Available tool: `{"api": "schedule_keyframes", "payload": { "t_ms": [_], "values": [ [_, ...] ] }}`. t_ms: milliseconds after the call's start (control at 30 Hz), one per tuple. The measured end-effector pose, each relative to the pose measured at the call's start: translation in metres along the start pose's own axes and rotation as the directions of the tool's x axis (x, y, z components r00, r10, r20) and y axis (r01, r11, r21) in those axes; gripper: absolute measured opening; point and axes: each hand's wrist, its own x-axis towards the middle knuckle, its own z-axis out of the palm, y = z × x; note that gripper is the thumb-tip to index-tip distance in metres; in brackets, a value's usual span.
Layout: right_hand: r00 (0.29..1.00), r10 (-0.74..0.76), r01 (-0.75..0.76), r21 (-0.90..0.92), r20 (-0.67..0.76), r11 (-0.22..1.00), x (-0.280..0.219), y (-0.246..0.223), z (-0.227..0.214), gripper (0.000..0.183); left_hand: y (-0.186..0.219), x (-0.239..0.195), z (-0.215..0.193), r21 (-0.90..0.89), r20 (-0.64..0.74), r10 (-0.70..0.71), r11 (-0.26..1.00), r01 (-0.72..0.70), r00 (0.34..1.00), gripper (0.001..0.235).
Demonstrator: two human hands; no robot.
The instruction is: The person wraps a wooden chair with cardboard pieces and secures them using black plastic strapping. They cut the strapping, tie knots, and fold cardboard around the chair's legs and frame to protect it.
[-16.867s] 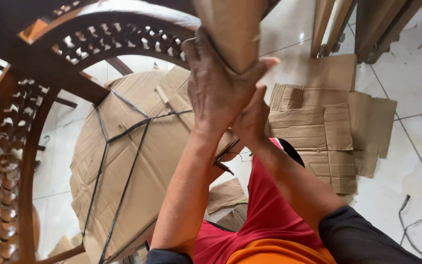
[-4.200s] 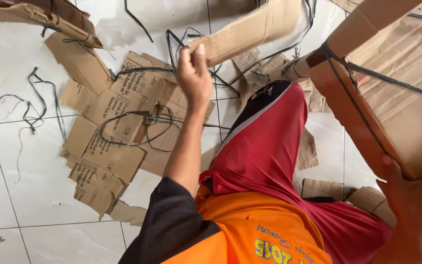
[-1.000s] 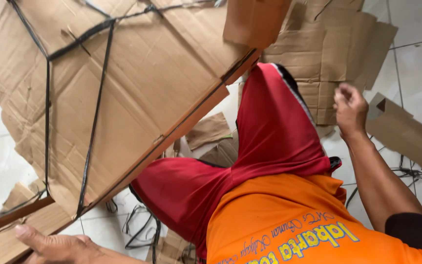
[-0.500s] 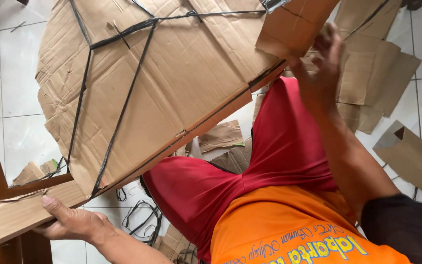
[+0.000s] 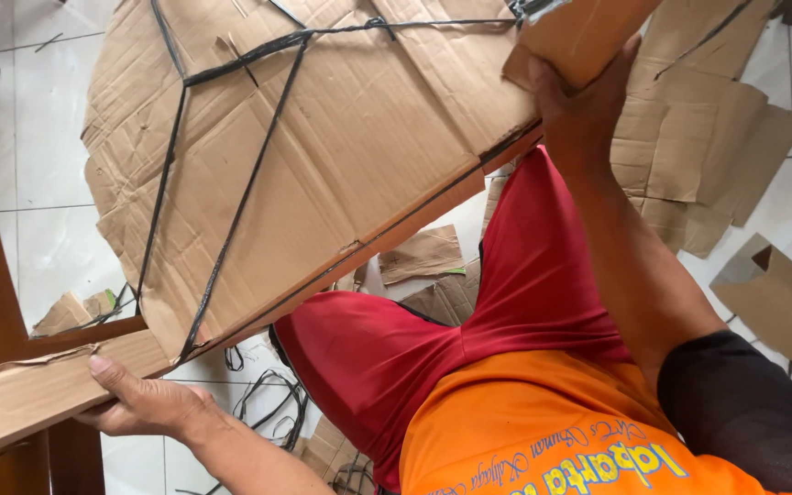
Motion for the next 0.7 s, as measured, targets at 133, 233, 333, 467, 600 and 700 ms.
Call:
{"api": "schedule_keyframes", "payload": {
  "t_ms": [133, 233, 333, 467, 600, 700],
  "values": [
    [0.991, -0.129, 0.126, -0.115, -0.021, 0.985, 0.0, 0.008, -0.002, 0.051, -0.008, -0.005, -0.002, 0.118, -0.12, -0.047, 0.991, 0.061, 0.992, 0.046],
    [0.97, -0.235, 0.221, -0.166, -0.068, 0.961, 0.001, 0.019, 0.0, 0.05, -0.037, -0.035, -0.004, 0.292, -0.276, -0.045, 0.948, 0.128, 0.96, 0.061],
    [0.956, -0.263, 0.222, -0.264, -0.132, 0.939, -0.008, 0.044, 0.003, 0.043, -0.012, -0.076, 0.033, 0.386, -0.178, 0.085, 0.922, -0.01, 0.98, 0.081],
    [0.975, -0.046, -0.017, -0.278, -0.219, 0.96, -0.008, 0.032, 0.011, 0.048, 0.096, -0.118, 0.132, 0.233, 0.354, 0.046, 0.963, -0.136, 0.934, 0.052],
    [0.975, -0.029, -0.034, -0.273, -0.22, 0.961, -0.013, 0.031, 0.006, 0.051, 0.114, -0.129, 0.201, 0.061, 0.791, 0.124, 0.959, -0.278, 0.6, 0.051],
    [0.99, 0.117, -0.131, -0.217, -0.076, 0.967, -0.024, 0.028, -0.015, 0.059, 0.111, -0.139, 0.218, 0.354, 0.883, -0.067, 0.745, -0.565, 0.465, 0.082]
  ]
}}
